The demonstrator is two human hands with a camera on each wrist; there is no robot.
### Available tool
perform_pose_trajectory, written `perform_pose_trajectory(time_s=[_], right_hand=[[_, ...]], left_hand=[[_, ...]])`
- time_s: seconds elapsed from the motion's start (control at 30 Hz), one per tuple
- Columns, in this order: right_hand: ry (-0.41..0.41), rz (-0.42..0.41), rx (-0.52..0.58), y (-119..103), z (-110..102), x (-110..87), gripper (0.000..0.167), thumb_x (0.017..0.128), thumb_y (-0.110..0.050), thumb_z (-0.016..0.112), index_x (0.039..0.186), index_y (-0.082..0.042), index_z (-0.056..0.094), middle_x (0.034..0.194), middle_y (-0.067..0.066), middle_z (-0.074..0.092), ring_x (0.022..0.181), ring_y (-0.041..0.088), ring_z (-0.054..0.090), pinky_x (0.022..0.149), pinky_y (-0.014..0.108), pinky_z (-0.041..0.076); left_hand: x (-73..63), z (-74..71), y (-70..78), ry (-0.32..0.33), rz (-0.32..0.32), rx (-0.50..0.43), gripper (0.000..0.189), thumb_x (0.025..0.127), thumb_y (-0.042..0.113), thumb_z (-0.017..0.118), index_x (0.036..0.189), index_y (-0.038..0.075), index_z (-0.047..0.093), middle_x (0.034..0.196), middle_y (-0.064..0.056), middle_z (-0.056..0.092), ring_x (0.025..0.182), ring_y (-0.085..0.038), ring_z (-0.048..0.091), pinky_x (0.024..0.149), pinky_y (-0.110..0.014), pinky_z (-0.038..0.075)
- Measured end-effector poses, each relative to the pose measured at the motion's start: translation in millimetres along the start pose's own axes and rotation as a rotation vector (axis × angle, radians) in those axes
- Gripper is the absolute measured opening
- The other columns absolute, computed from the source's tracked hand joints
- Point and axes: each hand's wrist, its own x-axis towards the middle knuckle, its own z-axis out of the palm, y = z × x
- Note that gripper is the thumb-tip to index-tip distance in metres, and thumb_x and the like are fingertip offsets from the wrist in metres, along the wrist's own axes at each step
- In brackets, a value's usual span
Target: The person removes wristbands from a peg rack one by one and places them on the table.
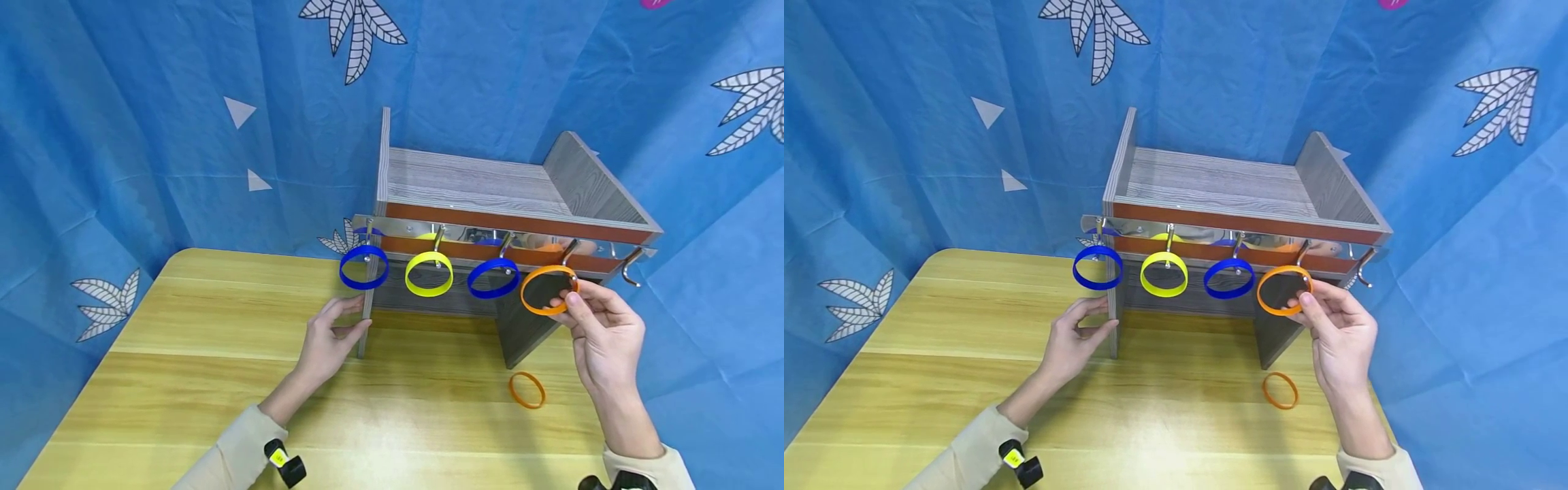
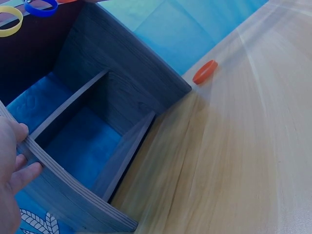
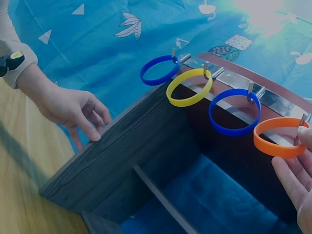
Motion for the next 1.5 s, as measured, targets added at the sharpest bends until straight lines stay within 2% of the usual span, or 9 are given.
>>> perform_pose_trajectory(time_s=[0.27, 0.53, 0.7, 1.03, 1.2, 1.33, 1.5], right_hand=[[-0.029, -0.030, 0.010, -2.8, 1.3, 1.6, 0.024, 0.095, 0.028, 0.049, 0.116, 0.027, 0.062, 0.096, 0.027, 0.077, 0.079, 0.032, 0.079, 0.072, 0.041, 0.070], [-0.020, -0.033, 0.043, -7.5, 4.3, 5.3, 0.024, 0.095, 0.029, 0.048, 0.114, 0.027, 0.063, 0.093, 0.028, 0.077, 0.077, 0.033, 0.079, 0.071, 0.041, 0.070], [-0.020, -0.029, 0.048, -13.0, 7.1, 6.4, 0.025, 0.095, 0.029, 0.048, 0.115, 0.028, 0.062, 0.092, 0.029, 0.076, 0.077, 0.034, 0.078, 0.071, 0.041, 0.070], [-0.072, 0.002, 0.009, -24.4, 8.5, 2.3, 0.029, 0.095, 0.031, 0.044, 0.116, 0.028, 0.063, 0.095, 0.029, 0.077, 0.079, 0.033, 0.078, 0.073, 0.040, 0.071], [-0.121, 0.021, -0.017, -28.4, 5.5, -2.4, 0.031, 0.095, 0.032, 0.043, 0.118, 0.027, 0.062, 0.098, 0.029, 0.078, 0.082, 0.033, 0.079, 0.076, 0.038, 0.071], [-0.159, 0.044, -0.031, -29.0, 1.1, -10.3, 0.033, 0.096, 0.031, 0.041, 0.122, 0.026, 0.062, 0.103, 0.028, 0.078, 0.087, 0.032, 0.080, 0.079, 0.037, 0.070], [-0.168, 0.073, -0.089, -26.8, -2.8, -21.4, 0.033, 0.097, 0.029, 0.042, 0.123, 0.023, 0.062, 0.106, 0.024, 0.079, 0.090, 0.029, 0.080, 0.081, 0.038, 0.070]], left_hand=[[0.0, 0.0, 0.1, -0.005, 0.011, -0.002, 0.037, 0.090, -0.001, 0.080, 0.126, 0.003, 0.072, 0.121, -0.016, 0.073, 0.110, -0.041, 0.074, 0.078, -0.028, 0.070], [-0.4, 0.0, -1.6, 0.001, 0.003, 0.016, 0.037, 0.090, -0.001, 0.080, 0.126, 0.004, 0.072, 0.121, -0.015, 0.073, 0.110, -0.039, 0.074, 0.077, -0.034, 0.071], [-0.2, -0.4, -0.6, 0.001, 0.006, 0.010, 0.037, 0.090, -0.001, 0.080, 0.126, 0.004, 0.072, 0.121, -0.016, 0.073, 0.110, -0.041, 0.073, 0.077, -0.033, 0.071], [0.5, -1.1, 0.6, -0.002, 0.006, -0.002, 0.037, 0.090, -0.001, 0.081, 0.126, 0.004, 0.072, 0.121, -0.016, 0.073, 0.111, -0.043, 0.073, 0.078, -0.030, 0.070], [0.6, -1.2, 0.1, 0.000, 0.013, -0.004, 0.037, 0.090, 0.000, 0.081, 0.126, 0.003, 0.072, 0.122, -0.017, 0.073, 0.111, -0.043, 0.073, 0.077, -0.036, 0.071], [0.2, -1.5, -0.3, 0.001, 0.013, -0.003, 0.037, 0.090, -0.001, 0.081, 0.126, 0.003, 0.072, 0.121, -0.016, 0.073, 0.110, -0.042, 0.073, 0.077, -0.033, 0.071], [0.0, -1.1, 0.0, 0.000, 0.010, -0.004, 0.037, 0.090, -0.001, 0.081, 0.125, 0.004, 0.072, 0.121, -0.016, 0.073, 0.110, -0.042, 0.073, 0.077, -0.031, 0.070]])
